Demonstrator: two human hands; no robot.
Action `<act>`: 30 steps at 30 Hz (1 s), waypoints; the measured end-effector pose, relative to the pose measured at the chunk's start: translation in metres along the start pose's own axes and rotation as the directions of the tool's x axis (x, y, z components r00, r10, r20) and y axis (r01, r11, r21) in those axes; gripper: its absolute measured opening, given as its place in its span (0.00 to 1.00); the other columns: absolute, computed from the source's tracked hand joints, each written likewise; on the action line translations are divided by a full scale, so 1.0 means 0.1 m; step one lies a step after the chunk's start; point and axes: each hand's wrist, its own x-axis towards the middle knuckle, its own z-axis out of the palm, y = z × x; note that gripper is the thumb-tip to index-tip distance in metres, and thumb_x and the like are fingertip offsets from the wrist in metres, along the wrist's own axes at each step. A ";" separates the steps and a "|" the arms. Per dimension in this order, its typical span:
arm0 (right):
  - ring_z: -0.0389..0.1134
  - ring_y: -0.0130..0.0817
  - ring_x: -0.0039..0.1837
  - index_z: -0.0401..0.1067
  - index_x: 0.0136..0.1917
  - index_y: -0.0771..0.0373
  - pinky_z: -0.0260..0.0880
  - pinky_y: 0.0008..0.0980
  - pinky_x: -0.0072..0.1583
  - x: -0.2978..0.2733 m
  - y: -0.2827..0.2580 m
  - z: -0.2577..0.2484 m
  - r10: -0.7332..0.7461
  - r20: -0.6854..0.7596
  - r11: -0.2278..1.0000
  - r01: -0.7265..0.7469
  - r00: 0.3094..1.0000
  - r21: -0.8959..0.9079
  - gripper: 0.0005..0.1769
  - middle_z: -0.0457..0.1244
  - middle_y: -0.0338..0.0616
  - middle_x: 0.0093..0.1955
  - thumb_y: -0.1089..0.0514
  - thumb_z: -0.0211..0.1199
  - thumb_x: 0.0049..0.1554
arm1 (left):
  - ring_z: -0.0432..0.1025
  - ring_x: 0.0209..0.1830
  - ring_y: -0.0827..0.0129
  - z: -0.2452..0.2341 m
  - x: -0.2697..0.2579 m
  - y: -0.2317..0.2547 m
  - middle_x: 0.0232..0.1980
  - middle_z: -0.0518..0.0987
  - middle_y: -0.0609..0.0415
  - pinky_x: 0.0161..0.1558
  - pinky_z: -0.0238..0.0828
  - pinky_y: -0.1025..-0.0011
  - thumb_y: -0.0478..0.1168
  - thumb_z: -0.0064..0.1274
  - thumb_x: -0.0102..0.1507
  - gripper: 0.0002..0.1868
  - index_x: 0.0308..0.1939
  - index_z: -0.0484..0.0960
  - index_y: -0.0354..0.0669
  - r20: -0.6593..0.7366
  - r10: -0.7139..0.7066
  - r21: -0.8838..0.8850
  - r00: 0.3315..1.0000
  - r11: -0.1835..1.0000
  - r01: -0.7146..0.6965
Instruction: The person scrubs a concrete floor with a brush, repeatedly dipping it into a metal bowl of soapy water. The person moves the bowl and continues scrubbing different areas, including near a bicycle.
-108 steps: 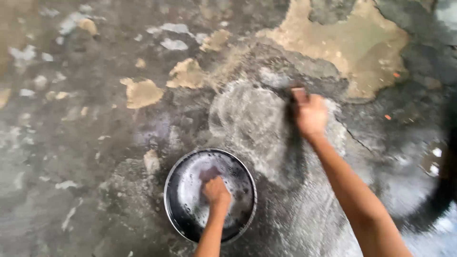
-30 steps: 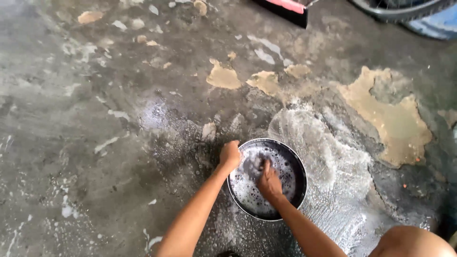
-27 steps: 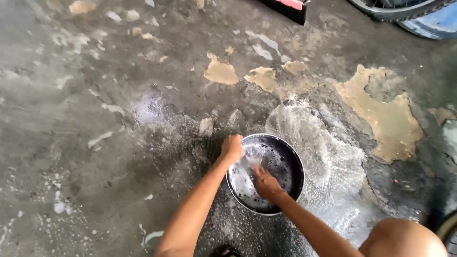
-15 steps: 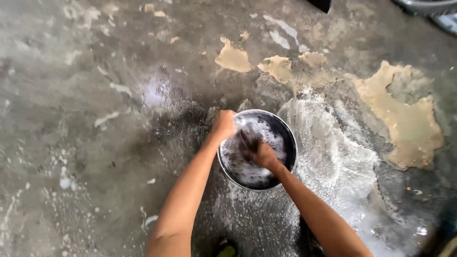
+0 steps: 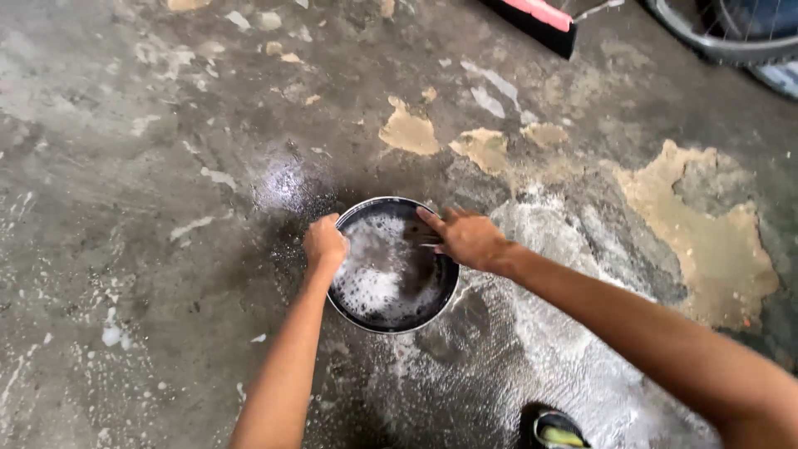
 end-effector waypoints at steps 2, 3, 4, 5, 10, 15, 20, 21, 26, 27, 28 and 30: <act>0.71 0.53 0.57 0.55 0.80 0.42 0.76 0.52 0.54 -0.12 0.06 -0.27 0.025 -0.033 1.000 -0.024 0.999 0.015 0.39 0.64 0.51 0.55 0.46 0.64 0.58 | 0.76 0.57 0.47 -0.56 -0.45 0.56 0.55 0.82 0.45 0.57 0.76 0.49 0.31 0.55 0.59 0.25 0.59 0.81 0.56 -0.032 0.051 0.021 0.998 0.999 -0.050; 0.72 0.54 0.56 0.60 0.78 0.37 0.75 0.51 0.55 -0.18 0.09 -0.39 0.056 -0.064 0.998 -0.054 0.996 0.041 0.33 0.65 0.52 0.53 0.46 0.60 0.60 | 0.71 0.66 0.43 -0.84 -0.68 0.82 0.66 0.76 0.39 0.62 0.72 0.45 0.28 0.54 0.61 0.30 0.68 0.76 0.51 -0.055 0.106 0.052 0.993 0.993 -0.103; 0.72 0.54 0.56 0.60 0.78 0.37 0.75 0.51 0.55 -0.15 0.25 -0.07 0.045 -0.065 0.998 -0.042 0.997 0.038 0.33 0.65 0.52 0.53 0.46 0.60 0.60 | 0.71 0.66 0.43 -0.79 -0.69 0.85 0.66 0.76 0.39 0.62 0.72 0.45 0.28 0.54 0.61 0.30 0.68 0.76 0.51 -0.062 0.096 0.050 0.993 0.994 -0.093; 0.71 0.56 0.56 0.62 0.77 0.38 0.75 0.50 0.55 -0.11 0.42 0.25 0.136 -0.210 0.986 -0.112 0.968 0.122 0.32 0.64 0.54 0.53 0.47 0.60 0.60 | 0.68 0.67 0.41 -0.73 -0.69 0.89 0.63 0.76 0.36 0.65 0.65 0.44 0.32 0.58 0.62 0.29 0.68 0.75 0.45 -0.201 0.329 0.099 0.923 0.944 -0.315; 0.70 0.61 0.55 0.66 0.74 0.44 0.76 0.50 0.50 -0.30 0.94 2.18 0.300 -0.446 0.952 -0.234 0.843 0.199 0.29 0.64 0.61 0.54 0.51 0.62 0.59 | 0.59 0.75 0.37 -0.75 -0.88 1.32 0.66 0.74 0.34 0.71 0.50 0.36 0.41 0.56 0.65 0.26 0.67 0.75 0.39 -0.215 0.551 0.104 0.806 0.834 -0.542; 0.65 0.48 0.56 0.48 0.81 0.33 0.75 0.45 0.48 -0.36 1.33 2.20 0.079 -0.301 0.988 -0.116 0.950 -0.106 0.35 0.58 0.48 0.53 0.43 0.49 0.63 | 0.70 0.68 0.46 -0.31 -0.50 1.21 0.58 0.81 0.40 0.68 0.57 0.37 0.57 0.39 0.71 0.25 0.60 0.82 0.48 -0.172 0.588 0.232 0.791 0.804 -0.547; 0.66 0.45 0.49 0.60 0.78 0.40 0.74 0.44 0.42 1.18 2.00 1.98 0.203 -0.685 0.930 -0.356 0.700 -0.089 0.34 0.59 0.46 0.46 0.43 0.60 0.60 | 0.82 0.34 0.47 -0.41 -0.27 1.38 0.29 0.84 0.45 0.40 0.77 0.51 0.66 0.39 0.69 0.30 0.35 0.89 0.51 -0.107 0.517 0.249 0.849 0.841 -0.481; 0.67 0.42 0.48 0.63 0.76 0.43 0.73 0.41 0.43 1.55 2.12 2.07 0.201 -0.730 0.929 -0.364 0.653 -0.069 0.33 0.60 0.43 0.45 0.43 0.63 0.59 | 0.82 0.31 0.48 -0.39 -0.25 1.41 0.27 0.84 0.45 0.38 0.77 0.54 0.67 0.37 0.69 0.33 0.31 0.90 0.51 -0.076 0.491 0.251 0.868 0.852 -0.460; 0.62 0.55 0.53 0.48 0.81 0.36 0.69 0.49 0.45 0.49 1.30 1.79 0.105 -0.324 0.989 -0.064 0.940 0.136 0.32 0.56 0.57 0.55 0.45 0.43 0.65 | 0.78 0.33 0.43 -0.17 -0.14 1.34 0.27 0.81 0.45 0.38 0.73 0.49 0.62 0.46 0.65 0.26 0.23 0.83 0.50 -0.023 0.271 0.276 0.962 0.927 -0.254; 0.59 0.62 0.59 0.38 0.84 0.37 0.66 0.53 0.48 0.12 1.20 1.70 0.043 -0.060 0.971 -0.028 0.997 0.237 0.33 0.54 0.66 0.65 0.43 0.33 0.67 | 0.75 0.37 0.41 -0.15 -0.07 1.37 0.31 0.81 0.42 0.42 0.68 0.46 0.60 0.43 0.67 0.28 0.23 0.79 0.45 -0.009 0.203 0.271 0.979 0.943 -0.193; 0.59 0.62 0.59 0.38 0.84 0.37 0.66 0.53 0.48 0.27 1.63 1.99 0.053 -0.065 0.973 -0.037 0.996 0.229 0.33 0.54 0.66 0.65 0.43 0.33 0.67 | 0.75 0.37 0.41 -0.19 0.03 1.48 0.31 0.81 0.42 0.42 0.68 0.46 0.60 0.43 0.67 0.28 0.23 0.79 0.45 -0.011 0.215 0.264 0.977 0.943 -0.204; 0.60 0.51 0.48 0.73 0.70 0.47 0.69 0.38 0.47 0.31 2.23 2.73 0.347 -0.227 0.888 -0.241 0.910 0.393 0.26 0.62 0.58 0.46 0.46 0.47 0.62 | 0.83 0.36 0.54 -0.23 -0.06 1.51 0.27 0.84 0.55 0.41 0.79 0.54 0.55 0.45 0.63 0.17 0.29 0.87 0.58 0.013 0.045 0.314 0.999 0.948 -0.047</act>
